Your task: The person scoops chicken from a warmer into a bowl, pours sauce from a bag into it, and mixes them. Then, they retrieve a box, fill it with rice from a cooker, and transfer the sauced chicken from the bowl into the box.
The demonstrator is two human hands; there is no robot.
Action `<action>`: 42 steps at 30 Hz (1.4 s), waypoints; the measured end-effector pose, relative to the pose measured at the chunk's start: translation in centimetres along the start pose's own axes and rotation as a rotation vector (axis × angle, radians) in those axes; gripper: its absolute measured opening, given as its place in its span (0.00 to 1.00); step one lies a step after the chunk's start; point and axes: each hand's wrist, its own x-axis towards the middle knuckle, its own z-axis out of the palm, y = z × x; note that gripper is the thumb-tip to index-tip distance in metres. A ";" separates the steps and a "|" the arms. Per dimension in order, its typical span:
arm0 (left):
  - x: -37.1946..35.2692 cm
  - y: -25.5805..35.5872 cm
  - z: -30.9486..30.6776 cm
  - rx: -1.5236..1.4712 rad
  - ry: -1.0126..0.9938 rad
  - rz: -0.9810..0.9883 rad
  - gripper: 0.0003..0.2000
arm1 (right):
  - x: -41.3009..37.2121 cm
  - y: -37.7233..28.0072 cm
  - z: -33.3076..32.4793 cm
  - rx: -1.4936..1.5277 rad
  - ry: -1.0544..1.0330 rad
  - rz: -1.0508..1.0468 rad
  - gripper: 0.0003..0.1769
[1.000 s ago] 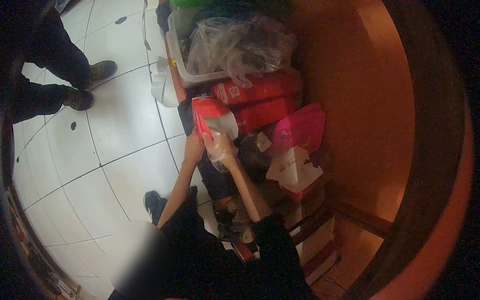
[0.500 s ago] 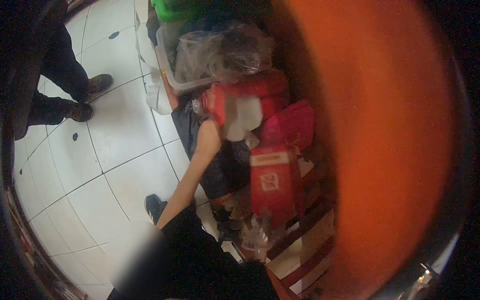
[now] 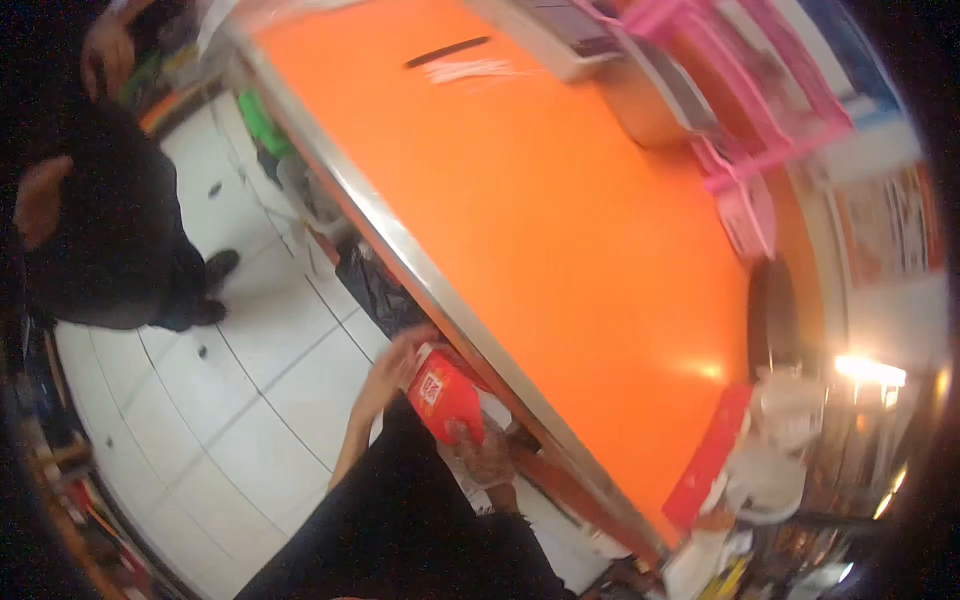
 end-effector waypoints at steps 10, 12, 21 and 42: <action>-17.4 26.9 17.8 1.206 -0.866 0.311 0.47 | -27.3 -6.8 -6.4 -0.196 0.092 -0.480 0.17; -20.0 29.8 22.2 1.171 -1.004 0.399 0.46 | -32.9 -5.3 -9.0 -0.129 0.129 -0.522 0.18; -37.0 31.6 43.6 0.757 -1.574 0.625 0.51 | -58.4 11.5 -14.1 0.383 0.395 -0.712 0.22; -93.1 -2.2 72.5 0.299 -2.539 0.388 0.48 | -118.4 37.3 -9.5 0.411 1.781 0.128 0.29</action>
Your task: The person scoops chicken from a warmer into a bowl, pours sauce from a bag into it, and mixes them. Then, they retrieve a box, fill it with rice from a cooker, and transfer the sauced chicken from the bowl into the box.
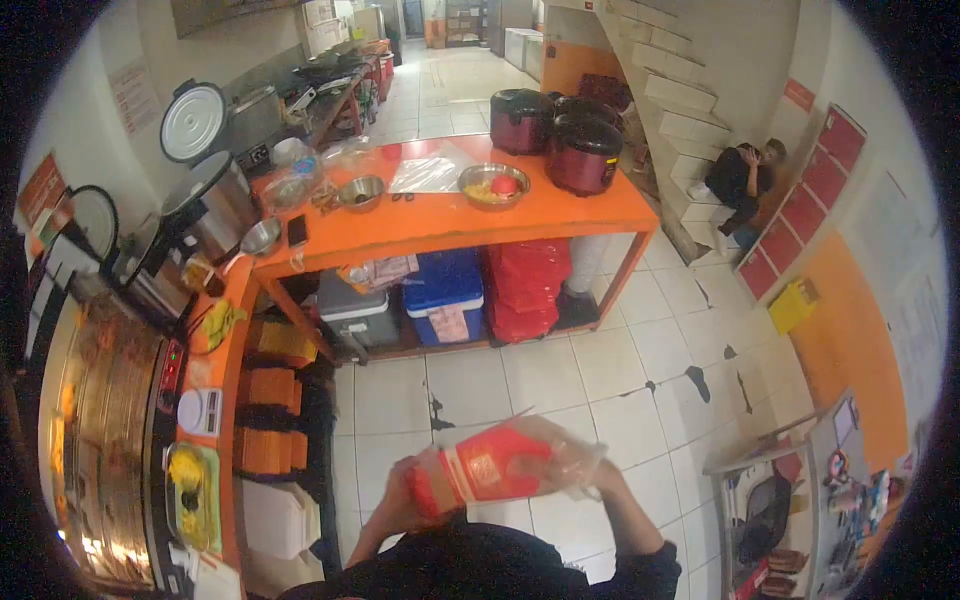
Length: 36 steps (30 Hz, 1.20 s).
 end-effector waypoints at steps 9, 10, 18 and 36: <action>29.0 -18.2 -7.0 -0.191 0.682 -0.143 0.47 | 42.9 8.6 -14.4 -0.906 0.003 -0.285 0.16; 32.3 -18.6 -7.3 -0.190 0.775 -0.177 0.50 | 47.3 10.4 -14.9 -0.939 -0.031 -0.158 0.15; 52.6 -21.5 -8.5 -0.391 0.959 -0.174 0.45 | 62.0 23.7 -19.9 -0.990 0.004 -0.253 0.10; 63.0 -21.3 -2.3 -0.050 1.188 -0.255 0.47 | 72.0 20.1 -36.1 -0.725 0.013 -0.233 0.13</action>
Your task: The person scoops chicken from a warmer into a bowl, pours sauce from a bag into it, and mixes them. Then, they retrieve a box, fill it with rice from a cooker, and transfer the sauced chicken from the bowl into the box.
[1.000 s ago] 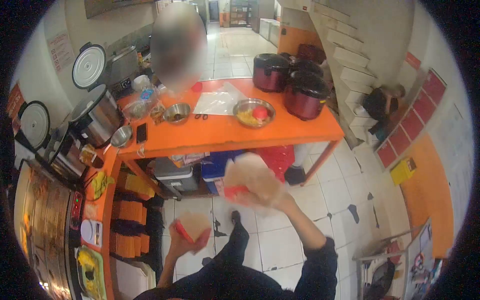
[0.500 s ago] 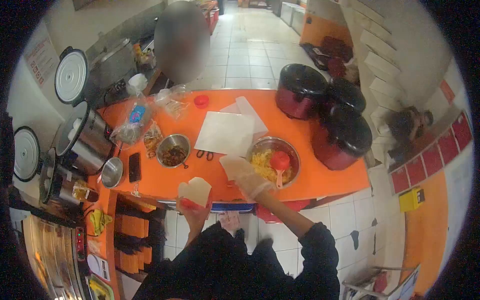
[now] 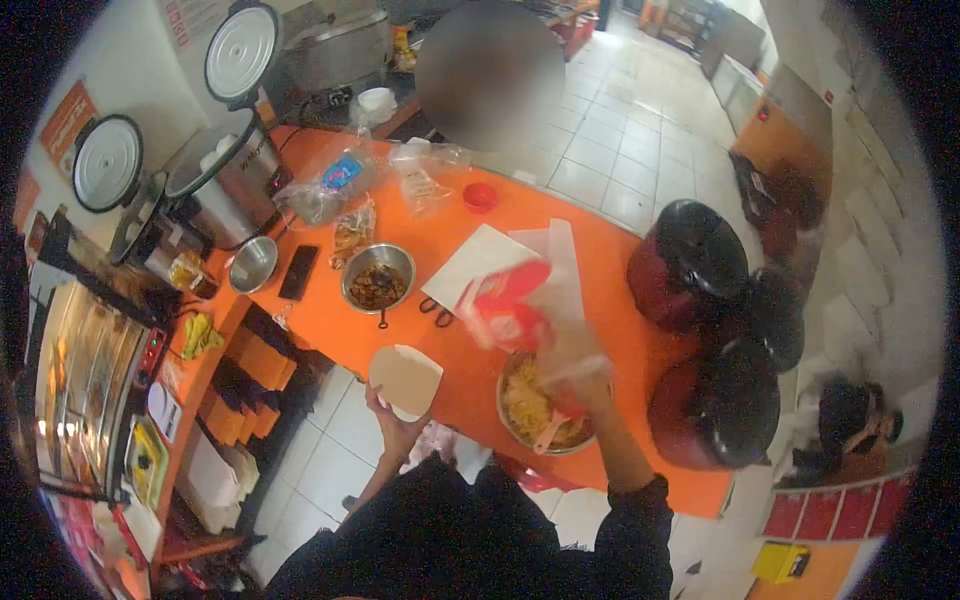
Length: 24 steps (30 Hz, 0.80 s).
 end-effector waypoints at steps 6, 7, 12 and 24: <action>1.5 4.4 3.1 0.273 0.009 -0.063 0.52 | 12.5 11.9 2.0 -0.293 0.232 -0.137 0.13; 1.3 4.9 3.2 0.296 0.034 -0.111 0.53 | 14.3 13.4 3.6 -0.309 0.247 -0.157 0.13; -8.0 3.1 4.1 0.338 0.098 -0.501 0.39 | 20.3 20.1 11.4 -0.382 0.292 -0.218 0.12; -12.1 -3.3 13.6 -0.528 -0.600 -0.941 0.11 | 26.0 24.3 11.2 -0.595 -0.247 -0.111 0.10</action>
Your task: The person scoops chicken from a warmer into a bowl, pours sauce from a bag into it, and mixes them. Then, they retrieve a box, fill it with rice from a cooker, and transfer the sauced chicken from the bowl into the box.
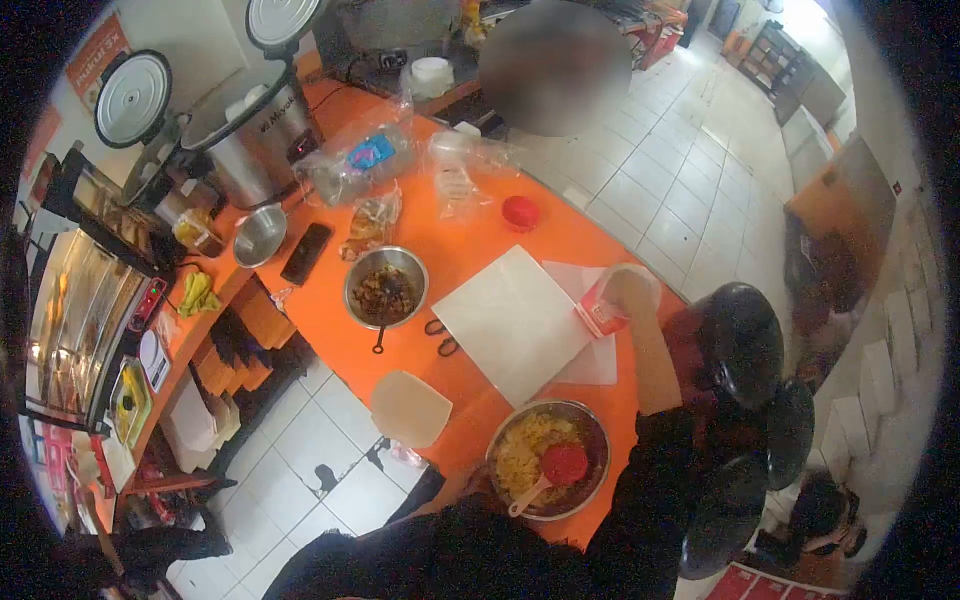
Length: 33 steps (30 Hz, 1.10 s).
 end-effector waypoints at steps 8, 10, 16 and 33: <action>-1.6 13.2 5.2 0.271 -0.161 -0.198 0.15 | 6.5 -5.7 -6.7 -0.031 -0.009 -0.121 0.11; -0.4 12.0 6.1 0.241 -0.252 -0.165 0.15 | 9.5 -7.6 -5.4 -0.014 0.037 -0.155 0.11; 2.3 10.3 5.8 0.214 -0.388 -0.050 0.14 | 15.1 -15.0 -0.5 0.052 0.071 -0.242 0.11; -5.2 5.9 -16.4 0.385 0.612 0.395 0.42 | -13.3 1.4 -10.8 0.147 0.212 0.142 0.13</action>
